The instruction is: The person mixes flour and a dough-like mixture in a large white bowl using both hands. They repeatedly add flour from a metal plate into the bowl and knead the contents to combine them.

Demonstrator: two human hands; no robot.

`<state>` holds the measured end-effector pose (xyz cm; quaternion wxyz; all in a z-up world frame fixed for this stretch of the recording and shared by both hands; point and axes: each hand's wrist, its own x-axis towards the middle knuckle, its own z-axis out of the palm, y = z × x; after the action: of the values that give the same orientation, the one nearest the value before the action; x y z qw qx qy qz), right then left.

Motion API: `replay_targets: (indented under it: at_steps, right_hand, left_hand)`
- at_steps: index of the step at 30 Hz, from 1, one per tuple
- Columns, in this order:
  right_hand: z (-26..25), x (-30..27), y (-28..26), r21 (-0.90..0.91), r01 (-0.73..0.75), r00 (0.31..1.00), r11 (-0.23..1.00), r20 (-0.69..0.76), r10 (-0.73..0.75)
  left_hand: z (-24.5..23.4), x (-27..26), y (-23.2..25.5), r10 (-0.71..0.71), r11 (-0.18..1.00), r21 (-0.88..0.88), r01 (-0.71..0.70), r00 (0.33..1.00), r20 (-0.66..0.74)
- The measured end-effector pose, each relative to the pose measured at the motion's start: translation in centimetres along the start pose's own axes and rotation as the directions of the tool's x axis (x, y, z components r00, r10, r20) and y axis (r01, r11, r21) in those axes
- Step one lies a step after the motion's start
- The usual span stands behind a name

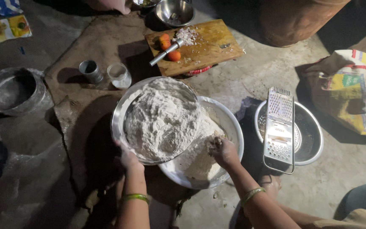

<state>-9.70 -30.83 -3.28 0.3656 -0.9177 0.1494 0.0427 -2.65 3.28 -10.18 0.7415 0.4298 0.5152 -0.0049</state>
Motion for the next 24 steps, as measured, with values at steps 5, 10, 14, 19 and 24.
replay_targets:
  at_steps: [5, 10, 14, 19, 24]
  right_hand:
    - [-1.0, -0.1, 0.1, -0.035, 0.069, 0.997, 0.997, 0.018, -0.069]
    - [-2.0, -0.9, -2.3, -0.161, -0.05, 0.997, 0.986, 0.05, 0.059]
    - [-1.3, -1.3, -3.4, -0.295, -0.143, 0.981, 0.945, 0.082, 0.174]
    - [0.9, -1.5, -3.8, -0.404, -0.106, 0.97, 0.908, 0.161, 0.185]
    - [1.0, -1.2, -4.5, -0.488, -0.129, 0.961, 0.863, 0.153, 0.23]
  left_hand:
    - [-0.5, 0.9, -0.1, 0.075, 0.996, 0.037, -0.077, 0.996, 0.037]
    - [-2.9, 1.7, 0.3, 0.04, 0.999, 0.018, -0.04, 0.999, -0.006]
    - [-6.3, 3.6, 2.1, 0.115, 0.959, -0.259, -0.114, 0.993, -0.011]
    - [-10.3, 6.8, 3.5, 0.052, 0.935, -0.35, -0.064, 0.998, -0.043]
    - [-13.2, 7.9, 1.3, -0.059, 0.94, -0.337, 0.049, 0.998, -0.02]
